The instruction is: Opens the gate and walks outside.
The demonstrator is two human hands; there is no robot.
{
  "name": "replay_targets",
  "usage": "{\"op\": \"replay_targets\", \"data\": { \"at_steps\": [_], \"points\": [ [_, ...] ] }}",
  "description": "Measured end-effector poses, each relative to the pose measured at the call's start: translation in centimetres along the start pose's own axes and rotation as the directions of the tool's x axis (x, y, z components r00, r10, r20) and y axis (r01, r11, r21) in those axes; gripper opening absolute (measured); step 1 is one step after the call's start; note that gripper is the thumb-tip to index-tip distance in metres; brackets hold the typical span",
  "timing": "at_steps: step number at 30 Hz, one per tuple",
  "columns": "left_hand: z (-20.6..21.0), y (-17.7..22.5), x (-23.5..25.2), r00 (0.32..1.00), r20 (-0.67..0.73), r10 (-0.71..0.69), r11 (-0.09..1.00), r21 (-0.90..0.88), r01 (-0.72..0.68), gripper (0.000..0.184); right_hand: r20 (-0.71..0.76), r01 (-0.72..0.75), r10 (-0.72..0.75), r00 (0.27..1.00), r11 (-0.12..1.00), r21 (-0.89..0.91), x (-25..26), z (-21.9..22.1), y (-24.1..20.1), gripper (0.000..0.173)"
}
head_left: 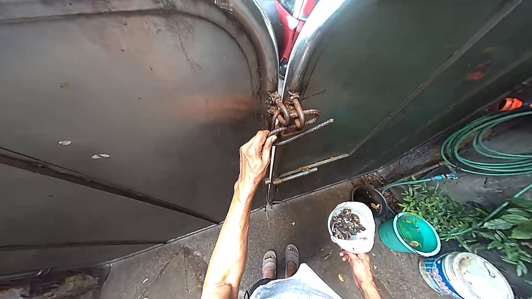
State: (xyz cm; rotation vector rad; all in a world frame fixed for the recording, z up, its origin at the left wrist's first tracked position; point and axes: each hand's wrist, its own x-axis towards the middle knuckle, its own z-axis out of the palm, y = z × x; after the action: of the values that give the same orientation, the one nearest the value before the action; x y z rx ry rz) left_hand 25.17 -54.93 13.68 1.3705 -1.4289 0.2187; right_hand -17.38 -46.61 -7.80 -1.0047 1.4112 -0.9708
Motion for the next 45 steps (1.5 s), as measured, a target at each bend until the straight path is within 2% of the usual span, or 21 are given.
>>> {"op": "replay_targets", "data": {
  "at_steps": [5, 8, 12, 15, 18, 22, 25, 33, 40, 45],
  "points": [
    [-0.6, 2.2, 1.2, 0.984, 0.153, 0.093, 0.995, 0.024, -0.098, 0.017, 0.054, 0.025, -0.025, 0.998, 1.000, 0.004, 2.2, 1.1, -1.1, 0.014],
    [0.6, 2.5, 1.1, 0.982, 0.177, 0.072, 0.997, 0.027, -0.079, 0.019, 0.062, 0.032, -0.034, 0.997, 0.999, 0.023, 3.2, 1.3, -1.5, 0.014],
    [3.4, 4.6, -0.5, 0.990, 0.118, -0.073, 0.991, -0.105, 0.086, 0.017, 0.076, 0.036, -0.039, 0.996, 0.999, 0.036, 3.7, 1.0, -1.3, 0.014],
    [4.8, 5.7, -0.7, 0.970, 0.095, -0.223, 0.956, -0.174, 0.237, 0.020, 0.078, 0.043, -0.046, 0.996, 0.998, 0.041, 4.3, 0.6, -1.1, 0.014],
    [5.1, 6.2, -0.6, 0.920, 0.129, -0.370, 0.865, -0.312, 0.392, 0.021, 0.082, 0.052, -0.056, 0.995, 0.997, 0.050, 4.8, 0.3, -1.2, 0.014],
    [5.2, 6.9, -1.0, 0.855, 0.171, -0.489, 0.728, -0.460, 0.508, 0.020, 0.089, 0.051, -0.055, 0.995, 0.997, 0.051, 5.6, 0.0, -1.5, 0.014],
    [5.1, 7.3, -1.8, 0.840, 0.159, -0.519, 0.676, -0.525, 0.517, 0.019, 0.097, 0.045, -0.049, 0.994, 0.998, 0.040, 6.2, 0.1, -1.7, 0.014],
    [4.4, 9.2, -3.9, 0.831, 0.117, -0.544, 0.638, -0.586, 0.500, 0.014, 0.154, 0.055, -0.061, 0.986, 0.998, 0.041, 8.2, 0.5, -2.3, 0.014],
    [4.2, 11.2, -7.6, 0.772, 0.133, -0.622, 0.567, -0.603, 0.561, 0.011, 0.132, 0.052, -0.051, 0.990, 0.999, -0.005, 9.2, 0.7, -2.9, 0.014],
    [4.5, 11.9, -8.6, 0.770, 0.041, -0.636, 0.620, -0.568, 0.542, 0.010, 0.115, 0.039, -0.028, 0.993, 0.995, -0.094, 10.5, 0.0, -3.1, 0.013]
  ]
}}
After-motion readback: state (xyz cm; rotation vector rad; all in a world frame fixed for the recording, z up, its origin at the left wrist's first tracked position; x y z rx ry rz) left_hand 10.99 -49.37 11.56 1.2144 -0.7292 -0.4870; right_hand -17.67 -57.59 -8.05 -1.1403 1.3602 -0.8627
